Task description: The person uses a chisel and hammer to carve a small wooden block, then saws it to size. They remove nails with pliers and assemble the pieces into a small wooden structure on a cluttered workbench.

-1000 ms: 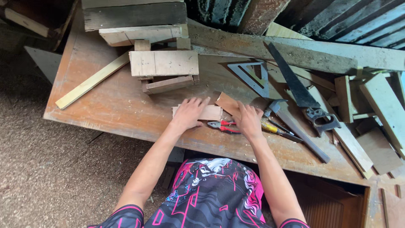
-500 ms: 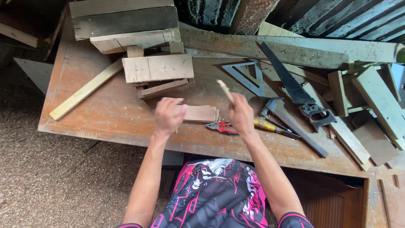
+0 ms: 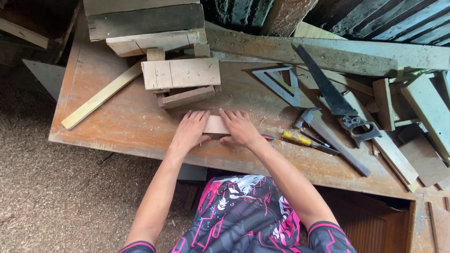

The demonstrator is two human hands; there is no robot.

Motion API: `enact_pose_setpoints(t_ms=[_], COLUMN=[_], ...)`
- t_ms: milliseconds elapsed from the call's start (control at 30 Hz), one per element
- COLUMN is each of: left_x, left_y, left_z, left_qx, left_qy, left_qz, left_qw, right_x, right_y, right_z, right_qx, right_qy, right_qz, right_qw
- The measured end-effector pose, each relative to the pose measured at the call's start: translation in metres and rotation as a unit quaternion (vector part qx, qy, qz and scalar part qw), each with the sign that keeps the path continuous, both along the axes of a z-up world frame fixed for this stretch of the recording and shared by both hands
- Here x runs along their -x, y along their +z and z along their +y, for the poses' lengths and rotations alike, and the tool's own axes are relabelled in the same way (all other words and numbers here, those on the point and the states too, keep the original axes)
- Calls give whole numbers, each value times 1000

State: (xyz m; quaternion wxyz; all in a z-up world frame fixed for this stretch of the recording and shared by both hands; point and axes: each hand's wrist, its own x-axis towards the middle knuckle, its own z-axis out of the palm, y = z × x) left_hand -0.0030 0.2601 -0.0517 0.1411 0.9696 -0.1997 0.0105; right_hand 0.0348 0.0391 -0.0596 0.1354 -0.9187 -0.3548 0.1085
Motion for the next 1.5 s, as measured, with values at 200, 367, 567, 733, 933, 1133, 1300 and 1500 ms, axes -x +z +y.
enact_pose_setpoints(t_ms=[200, 367, 567, 733, 933, 1133, 1300, 1500], left_x=[-27, -24, -33, -51, -39, -31, -35, -27], left_y=[6, 29, 38, 15, -16, -26, -18, -40], left_z=[-13, -18, -62, -107, -119, -117, -113, -121], left_qx=[-103, 32, 524, 548, 532, 565, 569, 497], left_qy=[-46, -27, 52, -66, 5, 30, 35, 103], left_qz=[99, -132, 3, 106, 26, 3, -20, -140], left_qw=[989, 990, 850, 827, 846, 825, 821, 850], right_x=[-8, -14, -18, -9, -1, 13, -1, 3], right_y=[-6, 5, 0, -22, 12, 58, 71, 67], right_z=[8, -18, -48, -51, -84, -86, -65, -60], right_qx=[17, -136, -373, -546, -276, -318, -131, -122], right_qy=[-19, -105, -166, -154, -71, -13, 51, 49], right_qz=[46, 82, 123, 270, -25, -129, -103, -99], right_qw=[999, 982, 905, 778, 958, 939, 985, 986])
